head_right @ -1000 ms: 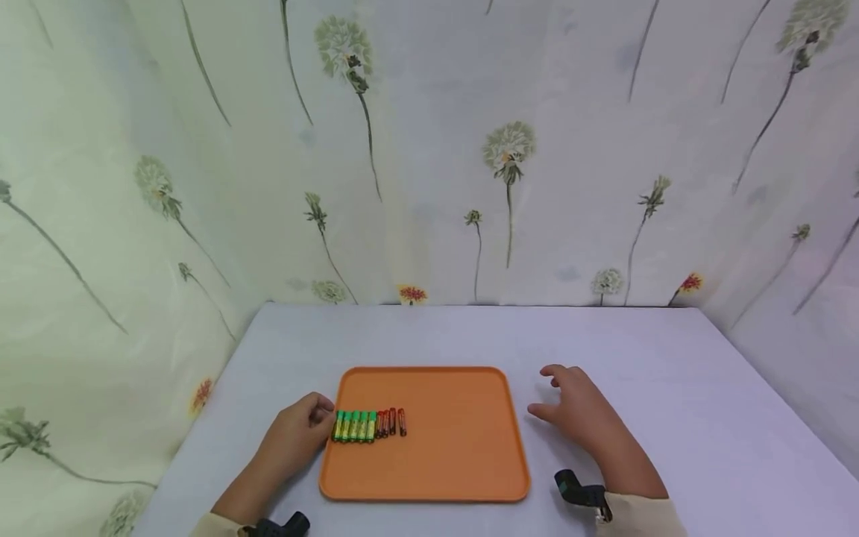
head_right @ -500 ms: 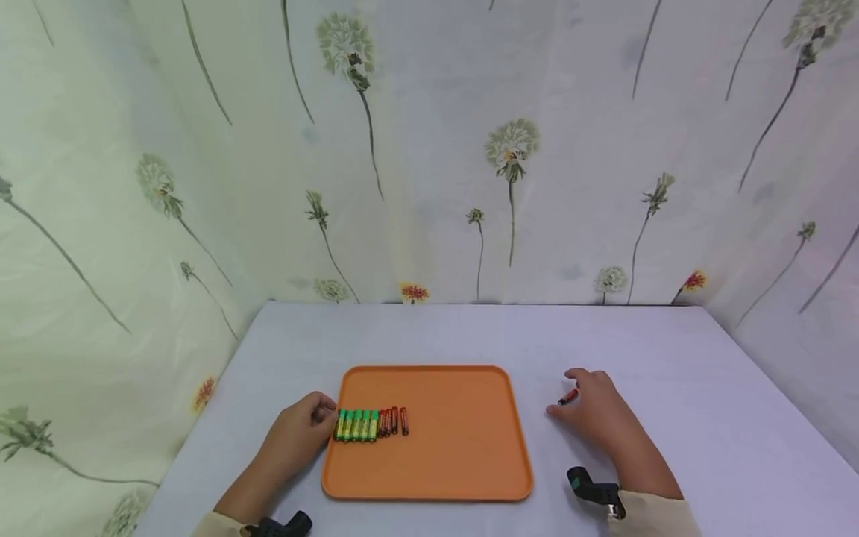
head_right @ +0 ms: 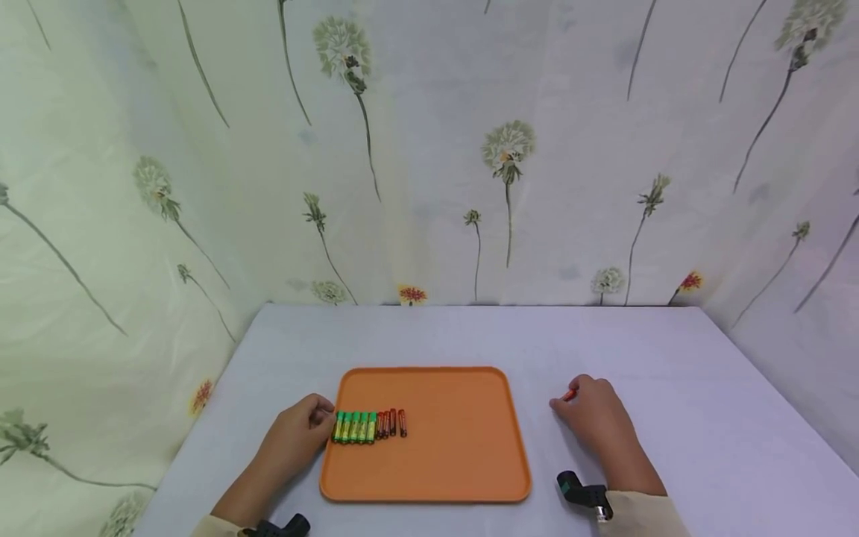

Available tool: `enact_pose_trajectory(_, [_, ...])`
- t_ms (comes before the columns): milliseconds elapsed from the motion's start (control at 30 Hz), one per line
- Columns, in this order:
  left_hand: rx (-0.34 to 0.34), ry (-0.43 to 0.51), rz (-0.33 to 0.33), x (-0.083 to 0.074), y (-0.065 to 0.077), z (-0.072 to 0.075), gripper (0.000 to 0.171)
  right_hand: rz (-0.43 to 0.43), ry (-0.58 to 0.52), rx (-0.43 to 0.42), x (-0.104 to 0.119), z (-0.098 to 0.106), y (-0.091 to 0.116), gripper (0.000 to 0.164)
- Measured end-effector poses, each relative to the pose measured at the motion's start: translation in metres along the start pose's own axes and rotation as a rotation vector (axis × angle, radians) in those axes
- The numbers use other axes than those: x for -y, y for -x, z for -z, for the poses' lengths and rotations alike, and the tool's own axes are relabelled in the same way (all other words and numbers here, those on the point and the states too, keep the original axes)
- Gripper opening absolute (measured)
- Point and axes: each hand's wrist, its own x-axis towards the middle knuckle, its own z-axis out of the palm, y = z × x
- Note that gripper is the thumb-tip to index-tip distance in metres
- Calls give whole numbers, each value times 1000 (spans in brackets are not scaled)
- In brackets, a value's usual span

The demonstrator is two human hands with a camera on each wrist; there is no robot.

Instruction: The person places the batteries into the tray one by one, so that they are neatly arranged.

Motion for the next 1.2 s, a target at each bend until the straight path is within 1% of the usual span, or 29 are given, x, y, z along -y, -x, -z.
enact_pose_trajectory(200, [4, 4, -1, 1, 0, -1, 11, 12, -3, -5, -1, -2, -1, 62])
enact_pose_trajectory(400, [1, -8, -8, 2, -1, -1, 11, 52, 11, -25, -4, -8, -5, 51])
enact_pose_trajectory(667, [-12, -6, -17, 3, -1, -2, 10, 114, 5, -93, 1, -12, -3, 40])
enact_pose_trajectory(833, [-6, -2, -12, 2, -1, -2, 11, 178, -27, -120, 7, -13, 0, 44])
enact_pose_trajectory(1067, [4, -7, -8, 2, -2, -1, 12, 224, -75, -80, 15, -16, 0, 53])
enact_pose_trajectory(1200, [10, -11, 0, 2, -2, 0, 12, 215, -112, -52, 22, -16, 3, 57])
